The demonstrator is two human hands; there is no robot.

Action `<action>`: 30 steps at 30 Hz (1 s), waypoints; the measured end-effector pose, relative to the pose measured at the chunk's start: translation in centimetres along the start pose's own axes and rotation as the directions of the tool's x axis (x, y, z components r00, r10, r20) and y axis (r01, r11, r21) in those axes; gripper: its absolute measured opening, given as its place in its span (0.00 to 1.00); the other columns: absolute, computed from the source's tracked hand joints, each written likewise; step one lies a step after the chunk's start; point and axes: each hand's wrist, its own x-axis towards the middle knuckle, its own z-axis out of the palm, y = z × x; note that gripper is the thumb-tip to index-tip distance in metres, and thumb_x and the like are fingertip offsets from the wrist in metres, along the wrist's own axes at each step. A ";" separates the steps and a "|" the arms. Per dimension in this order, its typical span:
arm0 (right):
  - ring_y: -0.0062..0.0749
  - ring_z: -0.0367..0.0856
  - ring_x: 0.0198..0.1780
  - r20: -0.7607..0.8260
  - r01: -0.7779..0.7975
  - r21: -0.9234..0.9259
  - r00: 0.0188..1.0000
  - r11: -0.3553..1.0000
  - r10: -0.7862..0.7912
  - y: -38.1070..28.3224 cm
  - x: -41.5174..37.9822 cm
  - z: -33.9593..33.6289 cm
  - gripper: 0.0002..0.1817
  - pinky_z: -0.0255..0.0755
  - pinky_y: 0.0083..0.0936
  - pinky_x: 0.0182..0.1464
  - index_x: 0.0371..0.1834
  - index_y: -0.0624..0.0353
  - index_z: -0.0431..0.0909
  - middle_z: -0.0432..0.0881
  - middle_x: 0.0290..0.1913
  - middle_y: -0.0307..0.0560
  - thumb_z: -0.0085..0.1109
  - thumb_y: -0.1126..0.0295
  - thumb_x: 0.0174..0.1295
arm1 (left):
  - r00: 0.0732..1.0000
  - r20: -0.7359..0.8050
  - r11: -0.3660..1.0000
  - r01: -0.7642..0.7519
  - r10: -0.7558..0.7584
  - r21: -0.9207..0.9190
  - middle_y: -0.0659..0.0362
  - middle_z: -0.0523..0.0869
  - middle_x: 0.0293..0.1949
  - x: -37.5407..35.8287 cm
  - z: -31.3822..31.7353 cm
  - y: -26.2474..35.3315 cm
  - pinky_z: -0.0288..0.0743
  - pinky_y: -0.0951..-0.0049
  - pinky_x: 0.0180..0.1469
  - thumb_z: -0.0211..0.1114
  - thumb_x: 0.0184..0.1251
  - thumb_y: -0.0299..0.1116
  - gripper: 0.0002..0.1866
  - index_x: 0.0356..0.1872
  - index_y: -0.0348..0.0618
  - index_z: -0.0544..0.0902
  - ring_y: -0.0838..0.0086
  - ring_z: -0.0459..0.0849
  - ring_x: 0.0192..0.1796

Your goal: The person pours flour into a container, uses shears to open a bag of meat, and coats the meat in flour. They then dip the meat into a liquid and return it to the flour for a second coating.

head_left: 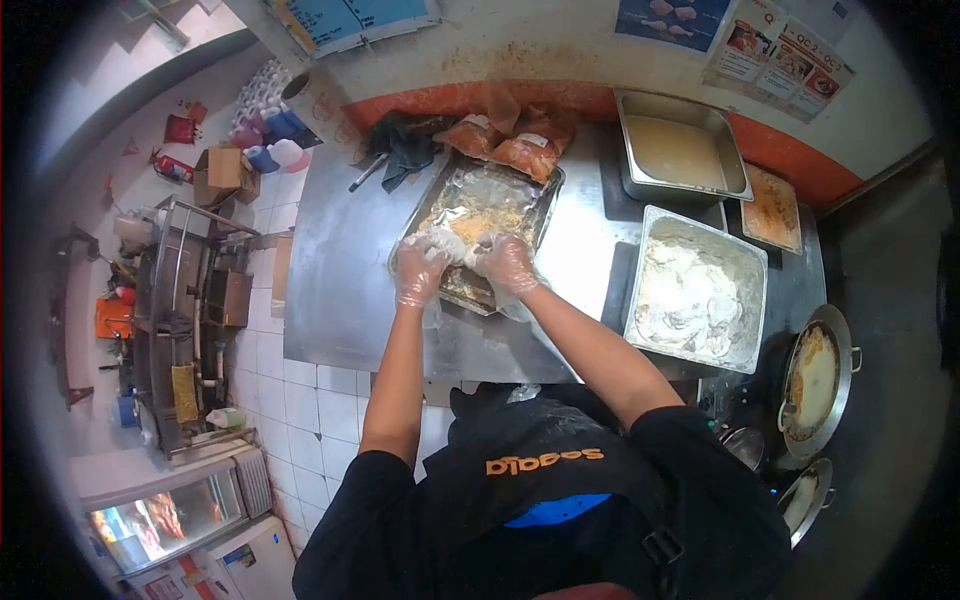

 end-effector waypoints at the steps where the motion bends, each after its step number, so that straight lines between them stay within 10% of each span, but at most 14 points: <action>1: 0.51 0.85 0.37 0.035 -0.048 0.046 0.998 0.998 0.047 0.4 -0.2 -0.4 0.18 0.78 0.40 0.44 0.36 0.63 0.84 0.84 0.34 0.61 0.64 0.60 0.47 | 0.998 0.057 0.998 -0.016 0.013 0.057 0.39 0.79 0.49 0.0 0.0 -0.6 0.70 0.57 0.58 0.68 0.51 0.42 0.22 0.42 0.34 0.84 0.48 0.76 0.53; 5: 0.45 0.86 0.41 -0.156 0.142 0.146 0.981 0.979 -0.119 -1.3 -2.7 -5.7 0.19 0.78 0.35 0.45 0.45 0.64 0.83 0.85 0.39 0.60 0.60 0.67 0.49 | 0.973 0.034 0.960 -0.229 0.227 0.163 0.40 0.79 0.53 -0.5 0.2 -4.0 0.69 0.59 0.61 0.67 0.53 0.43 0.24 0.49 0.37 0.84 0.50 0.76 0.55; 13: 0.28 0.82 0.46 -0.265 -0.182 0.525 0.893 0.832 0.363 3.4 -10.0 -21.1 0.19 0.74 0.25 0.51 0.50 0.64 0.82 0.86 0.44 0.50 0.61 0.71 0.55 | 0.999 0.049 0.999 0.011 -0.012 0.037 0.43 0.72 0.64 0.2 -5.6 5.7 0.65 0.59 0.67 0.65 0.57 0.38 0.22 0.53 0.39 0.83 0.51 0.72 0.64; 21: 0.50 0.84 0.47 -0.385 -0.735 -0.227 0.670 0.639 0.634 17.4 -18.1 -33.3 0.23 0.76 0.34 0.49 0.50 0.62 0.81 0.83 0.47 0.63 0.59 0.67 0.47 | 0.846 -0.029 0.813 -0.520 0.532 -0.263 0.50 0.81 0.47 -2.6 0.8 23.4 0.72 0.60 0.58 0.65 0.58 0.33 0.15 0.47 0.44 0.83 0.57 0.79 0.53; 23: 0.56 0.82 0.48 -0.096 -0.458 -0.500 0.873 0.735 0.479 20.5 -18.1 -33.7 0.25 0.75 0.41 0.49 0.50 0.61 0.79 0.83 0.47 0.63 0.60 0.68 0.45 | 0.765 0.239 0.783 -0.495 0.598 -0.377 0.51 0.83 0.42 -4.5 4.7 27.9 0.74 0.60 0.54 0.63 0.59 0.34 0.11 0.42 0.44 0.84 0.59 0.81 0.50; 25: 0.56 0.82 0.48 0.000 -0.502 -0.582 0.787 0.639 0.618 21.9 -17.3 -33.8 0.28 0.74 0.42 0.50 0.53 0.58 0.78 0.83 0.46 0.60 0.60 0.65 0.44 | 0.640 0.450 0.778 -0.445 0.623 -0.444 0.49 0.85 0.40 -6.5 8.2 31.7 0.76 0.60 0.49 0.58 0.60 0.33 0.10 0.38 0.42 0.85 0.57 0.84 0.45; 27: 0.55 0.83 0.44 0.168 0.253 -0.703 0.967 0.664 -0.190 23.2 -17.0 -33.2 0.20 0.75 0.43 0.49 0.46 0.55 0.82 0.85 0.41 0.59 0.52 0.62 0.52 | 0.590 0.618 0.839 -0.488 0.520 -0.241 0.47 0.86 0.40 -7.3 11.8 34.2 0.77 0.59 0.48 0.56 0.60 0.33 0.12 0.38 0.40 0.85 0.55 0.85 0.44; 30: 0.50 0.83 0.46 0.215 0.093 -0.706 0.973 0.702 0.087 20.1 -16.8 -32.7 0.20 0.74 0.38 0.51 0.44 0.55 0.83 0.85 0.45 0.55 0.53 0.60 0.50 | 0.506 0.769 0.816 -0.577 0.391 -0.036 0.42 0.86 0.40 -7.8 16.4 34.4 0.79 0.58 0.47 0.54 0.59 0.32 0.15 0.38 0.37 0.86 0.52 0.86 0.43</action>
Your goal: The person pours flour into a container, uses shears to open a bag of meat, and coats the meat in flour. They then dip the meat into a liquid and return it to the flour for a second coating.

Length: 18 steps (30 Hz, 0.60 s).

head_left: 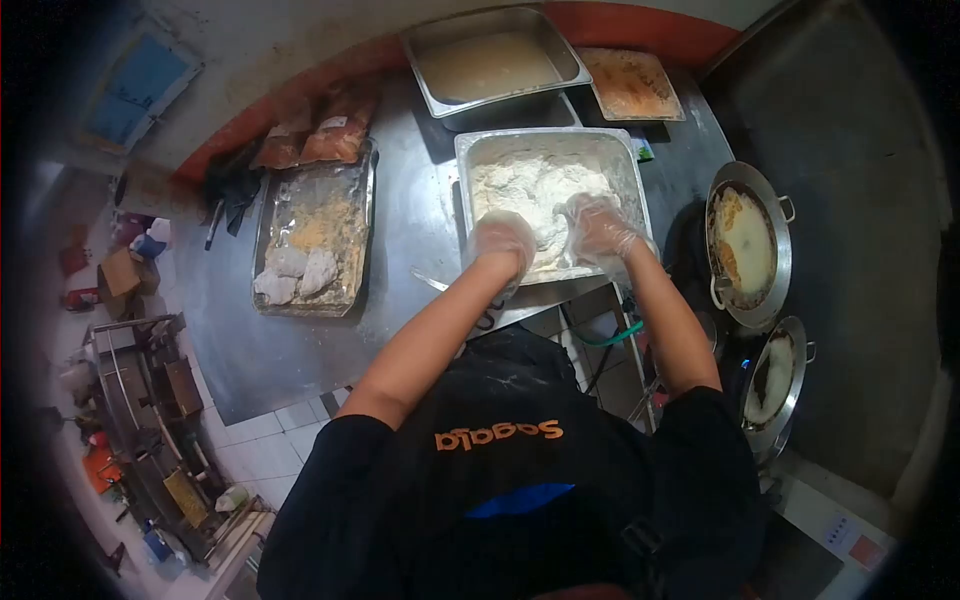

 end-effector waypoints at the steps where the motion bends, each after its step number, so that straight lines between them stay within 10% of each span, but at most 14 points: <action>1: 0.50 0.83 0.46 0.002 0.002 0.013 1.000 1.000 -0.002 -0.6 0.0 -1.8 0.20 0.74 0.38 0.51 0.44 0.55 0.83 0.85 0.45 0.55 0.53 0.60 0.50 | 0.998 0.047 0.999 -0.039 0.037 0.025 0.40 0.86 0.40 0.5 0.7 -0.1 0.79 0.57 0.47 0.54 0.58 0.32 0.16 0.39 0.36 0.87 0.51 0.86 0.43; 3: 0.49 0.83 0.43 0.421 -0.420 0.462 0.879 0.781 0.224 -1.0 0.1 -4.8 0.23 0.73 0.37 0.50 0.45 0.59 0.82 0.85 0.40 0.56 0.59 0.57 0.48 | 0.994 0.105 0.999 -0.024 0.021 0.025 0.40 0.86 0.41 1.1 0.1 -0.1 0.79 0.58 0.49 0.57 0.55 0.34 0.17 0.39 0.35 0.87 0.52 0.86 0.45; 7: 0.50 0.83 0.34 0.107 -0.072 0.404 0.994 0.912 0.031 1.1 1.9 3.4 0.26 0.75 0.41 0.40 0.39 0.63 0.82 0.82 0.30 0.61 0.63 0.50 0.48 | 0.962 0.258 0.991 -0.115 0.093 0.073 0.43 0.86 0.40 1.7 -0.2 -1.3 0.80 0.59 0.47 0.63 0.46 0.38 0.17 0.34 0.37 0.88 0.54 0.87 0.42; 13: 0.54 0.83 0.39 0.020 -0.150 0.464 0.987 0.873 0.159 0.7 1.0 -0.9 0.25 0.74 0.43 0.45 0.39 0.66 0.81 0.83 0.32 0.62 0.66 0.53 0.48 | 0.929 0.333 0.973 -0.208 0.164 0.100 0.41 0.86 0.39 2.5 -0.8 -2.0 0.79 0.59 0.47 0.65 0.46 0.38 0.16 0.33 0.37 0.87 0.52 0.86 0.43; 18: 0.55 0.82 0.46 0.113 -0.355 0.571 0.927 0.740 0.357 2.0 0.9 -3.7 0.30 0.74 0.41 0.51 0.44 0.70 0.79 0.82 0.42 0.68 0.67 0.51 0.50 | 0.988 -0.152 0.978 -0.017 -0.015 -0.208 0.39 0.84 0.39 1.3 -3.5 -1.3 0.78 0.56 0.47 0.62 0.54 0.32 0.13 0.37 0.35 0.84 0.47 0.84 0.42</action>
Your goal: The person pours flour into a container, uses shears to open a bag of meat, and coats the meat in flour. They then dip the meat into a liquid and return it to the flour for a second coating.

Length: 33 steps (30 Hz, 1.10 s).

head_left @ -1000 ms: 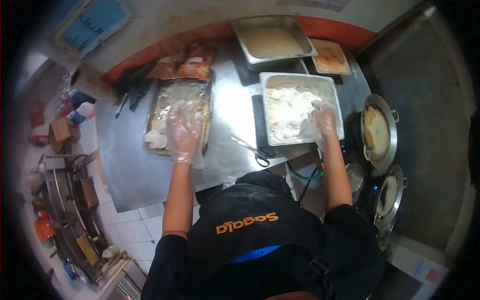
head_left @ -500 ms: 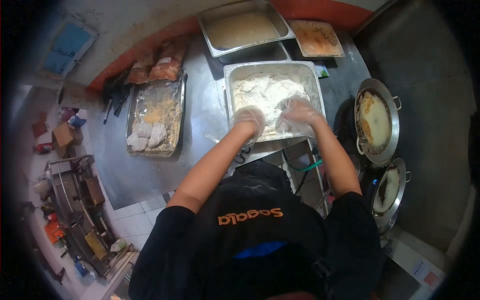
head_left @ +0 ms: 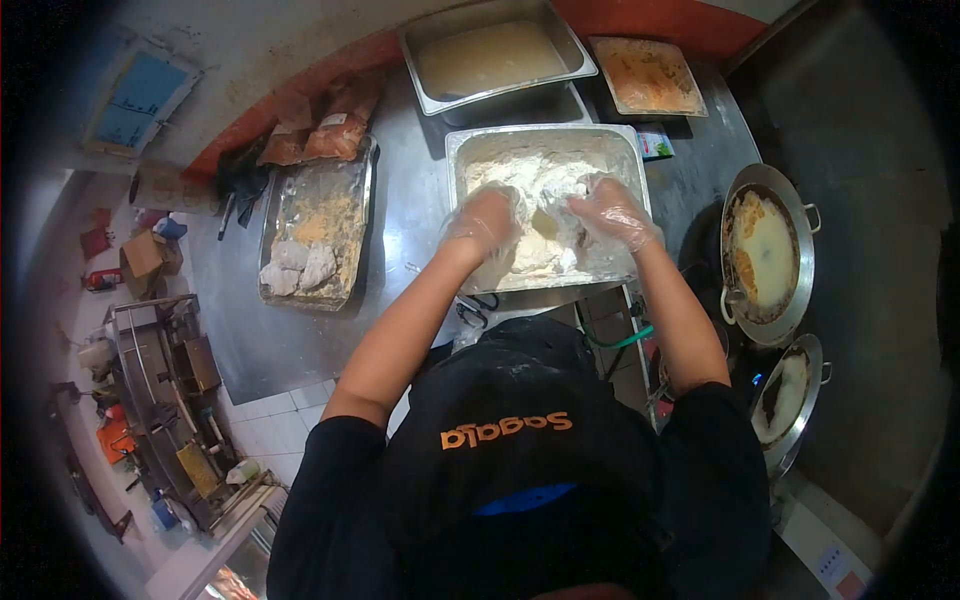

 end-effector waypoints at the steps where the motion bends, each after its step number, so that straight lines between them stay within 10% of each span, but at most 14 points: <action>1: 0.56 0.82 0.46 -0.066 0.045 0.091 0.997 0.995 -0.039 0.8 0.0 0.1 0.30 0.73 0.41 0.50 0.44 0.72 0.79 0.82 0.41 0.68 0.67 0.51 0.51 | 1.000 -0.003 1.000 0.001 -0.001 0.000 0.39 0.84 0.39 0.3 -0.1 -0.1 0.78 0.56 0.47 0.62 0.54 0.32 0.13 0.37 0.35 0.84 0.47 0.84 0.42; 7: 0.57 0.82 0.42 -0.254 0.070 0.089 0.966 0.994 -0.045 1.2 -0.5 1.3 0.23 0.73 0.43 0.47 0.38 0.70 0.79 0.82 0.38 0.67 0.69 0.58 0.52 | 0.981 -0.193 0.999 0.014 -0.008 0.033 0.43 0.84 0.39 0.4 0.8 -0.4 0.77 0.55 0.50 0.57 0.60 0.26 0.10 0.40 0.35 0.82 0.49 0.83 0.46; 11: 0.55 0.80 0.38 -0.341 0.114 0.198 0.939 0.974 -0.041 1.1 -0.2 2.3 0.23 0.73 0.43 0.44 0.33 0.70 0.77 0.80 0.34 0.66 0.71 0.58 0.49 | 0.861 -0.509 0.942 -0.175 0.005 -0.286 0.43 0.83 0.37 2.5 4.5 -1.2 0.75 0.60 0.49 0.51 0.67 0.32 0.11 0.37 0.39 0.81 0.50 0.81 0.44; 13: 0.56 0.82 0.37 -0.409 0.111 0.101 0.911 0.989 -0.060 -0.5 0.5 5.7 0.21 0.75 0.42 0.42 0.32 0.68 0.78 0.81 0.32 0.64 0.72 0.60 0.47 | 0.891 -0.454 0.901 -0.212 0.018 -0.379 0.43 0.82 0.38 1.7 5.3 2.4 0.74 0.58 0.48 0.49 0.69 0.33 0.12 0.37 0.40 0.81 0.49 0.81 0.44; 15: 0.58 0.82 0.38 -0.418 -0.005 0.184 0.905 0.983 0.082 -2.1 0.4 6.0 0.19 0.76 0.42 0.42 0.31 0.66 0.78 0.82 0.33 0.64 0.71 0.61 0.46 | 0.965 -0.262 0.993 -0.062 0.033 -0.103 0.42 0.82 0.38 1.2 2.4 4.4 0.75 0.57 0.46 0.49 0.69 0.33 0.12 0.36 0.40 0.81 0.49 0.81 0.43; 17: 0.58 0.82 0.37 -0.484 -0.006 0.177 0.870 0.984 0.092 -2.0 -0.3 5.3 0.18 0.75 0.43 0.41 0.30 0.66 0.78 0.81 0.31 0.65 0.70 0.61 0.48 | 0.935 -0.289 0.916 0.079 -0.205 -0.392 0.41 0.82 0.36 1.1 1.3 4.0 0.76 0.56 0.44 0.50 0.68 0.33 0.12 0.34 0.39 0.81 0.47 0.81 0.41; 21: 0.59 0.82 0.38 -0.502 -0.062 0.102 0.859 0.993 0.105 -3.7 -0.5 6.3 0.17 0.75 0.44 0.41 0.30 0.67 0.79 0.81 0.31 0.65 0.69 0.62 0.49 | 0.953 -0.298 0.992 -0.083 0.050 -0.097 0.39 0.83 0.33 1.3 3.0 3.9 0.77 0.54 0.44 0.55 0.57 0.29 0.11 0.28 0.32 0.83 0.47 0.84 0.40; 25: 0.58 0.82 0.39 -0.532 0.016 0.184 0.842 0.983 0.085 -3.6 -1.4 6.0 0.16 0.75 0.42 0.44 0.31 0.66 0.80 0.82 0.32 0.64 0.69 0.64 0.46 | 0.922 -0.342 0.950 0.073 -0.181 -0.305 0.39 0.83 0.33 0.7 2.2 3.5 0.77 0.54 0.45 0.57 0.57 0.30 0.10 0.27 0.33 0.83 0.45 0.83 0.39; 27: 0.56 0.82 0.38 -0.513 0.026 0.192 0.855 0.981 0.078 -3.1 -2.6 6.7 0.16 0.75 0.42 0.43 0.31 0.66 0.80 0.82 0.32 0.63 0.69 0.64 0.46 | 0.960 -0.276 0.996 -0.063 0.042 -0.065 0.40 0.83 0.33 0.6 3.2 4.0 0.77 0.54 0.45 0.56 0.59 0.31 0.11 0.28 0.34 0.83 0.46 0.83 0.40; 33: 0.55 0.82 0.37 -0.384 0.024 0.222 0.921 0.975 0.065 -3.0 -1.5 5.4 0.15 0.76 0.40 0.42 0.31 0.66 0.82 0.83 0.31 0.60 0.70 0.64 0.49 | 0.918 -0.386 0.986 -0.135 0.088 -0.098 0.41 0.81 0.30 -0.9 4.1 1.6 0.76 0.51 0.43 0.52 0.61 0.30 0.10 0.32 0.37 0.81 0.45 0.80 0.36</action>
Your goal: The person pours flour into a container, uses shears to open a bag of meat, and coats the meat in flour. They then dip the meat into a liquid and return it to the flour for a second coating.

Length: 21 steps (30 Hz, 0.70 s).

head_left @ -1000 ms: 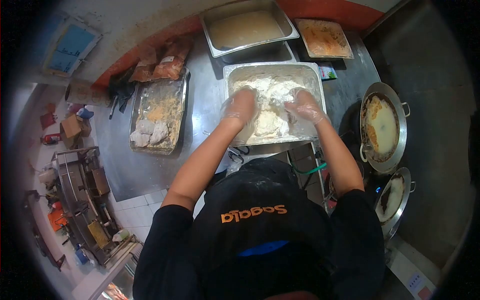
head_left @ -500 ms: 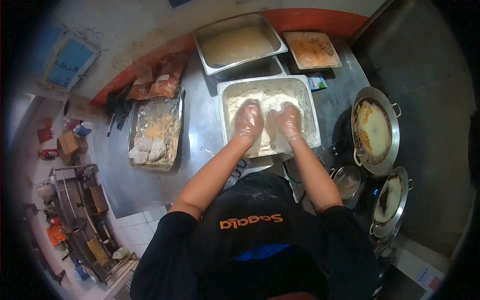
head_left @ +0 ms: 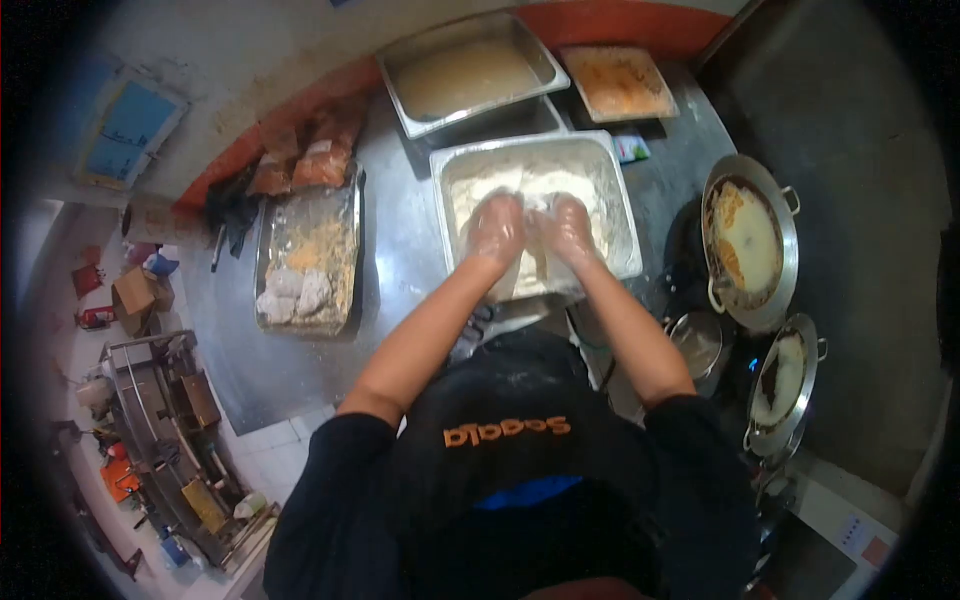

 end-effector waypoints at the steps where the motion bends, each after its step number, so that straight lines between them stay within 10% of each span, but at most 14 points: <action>1: 0.55 0.83 0.36 -0.156 0.169 -0.025 0.973 0.985 -0.171 2.3 1.3 1.2 0.15 0.76 0.40 0.39 0.30 0.67 0.81 0.84 0.31 0.61 0.69 0.64 0.50 | 0.997 -0.055 0.998 -0.050 0.053 0.047 0.42 0.81 0.30 1.9 0.2 -0.5 0.76 0.51 0.43 0.55 0.58 0.31 0.09 0.32 0.37 0.81 0.46 0.81 0.35; 4: 0.48 0.84 0.32 -0.088 0.080 0.138 0.994 0.987 -0.068 1.3 1.9 -0.7 0.14 0.76 0.37 0.37 0.31 0.67 0.82 0.84 0.31 0.60 0.68 0.65 0.50 | 0.985 0.154 0.991 0.055 -0.074 0.120 0.43 0.83 0.32 3.9 -2.5 0.3 0.77 0.53 0.45 0.59 0.54 0.31 0.08 0.33 0.38 0.82 0.49 0.83 0.38; 9: 0.23 0.80 0.30 0.079 -0.009 0.656 0.995 0.755 -0.057 -1.4 4.7 -5.4 0.14 0.74 0.26 0.35 0.34 0.70 0.83 0.85 0.29 0.45 0.66 0.66 0.56 | 0.991 -0.112 0.992 -0.060 0.073 0.113 0.46 0.83 0.35 6.6 -7.6 1.2 0.76 0.55 0.46 0.60 0.56 0.35 0.09 0.35 0.41 0.81 0.50 0.82 0.42; 12: 0.22 0.80 0.31 0.105 0.077 0.670 0.975 0.739 -0.198 -4.4 8.7 -7.6 0.13 0.74 0.23 0.37 0.36 0.69 0.83 0.85 0.32 0.43 0.64 0.68 0.57 | 0.982 -0.141 0.979 -0.098 0.124 0.179 0.46 0.84 0.42 9.9 -10.6 0.2 0.75 0.58 0.54 0.58 0.58 0.39 0.15 0.39 0.40 0.83 0.53 0.82 0.47; 16: 0.25 0.79 0.30 0.129 0.123 0.612 0.959 0.781 -0.252 -8.3 16.1 -6.8 0.14 0.71 0.23 0.35 0.32 0.66 0.85 0.85 0.29 0.45 0.60 0.63 0.58 | 0.978 -0.157 0.972 -0.106 0.141 0.210 0.47 0.84 0.43 15.9 -13.2 -2.3 0.74 0.58 0.56 0.57 0.58 0.41 0.16 0.40 0.42 0.83 0.53 0.81 0.49; 21: 0.48 0.84 0.36 0.177 0.286 -0.164 0.950 0.944 -0.257 -9.5 25.5 -1.3 0.24 0.75 0.37 0.43 0.28 0.61 0.85 0.84 0.31 0.60 0.58 0.47 0.57 | 0.997 -0.047 0.946 -0.038 0.056 0.322 0.48 0.84 0.42 22.1 -11.3 -7.3 0.74 0.57 0.55 0.59 0.59 0.44 0.15 0.40 0.48 0.84 0.54 0.82 0.48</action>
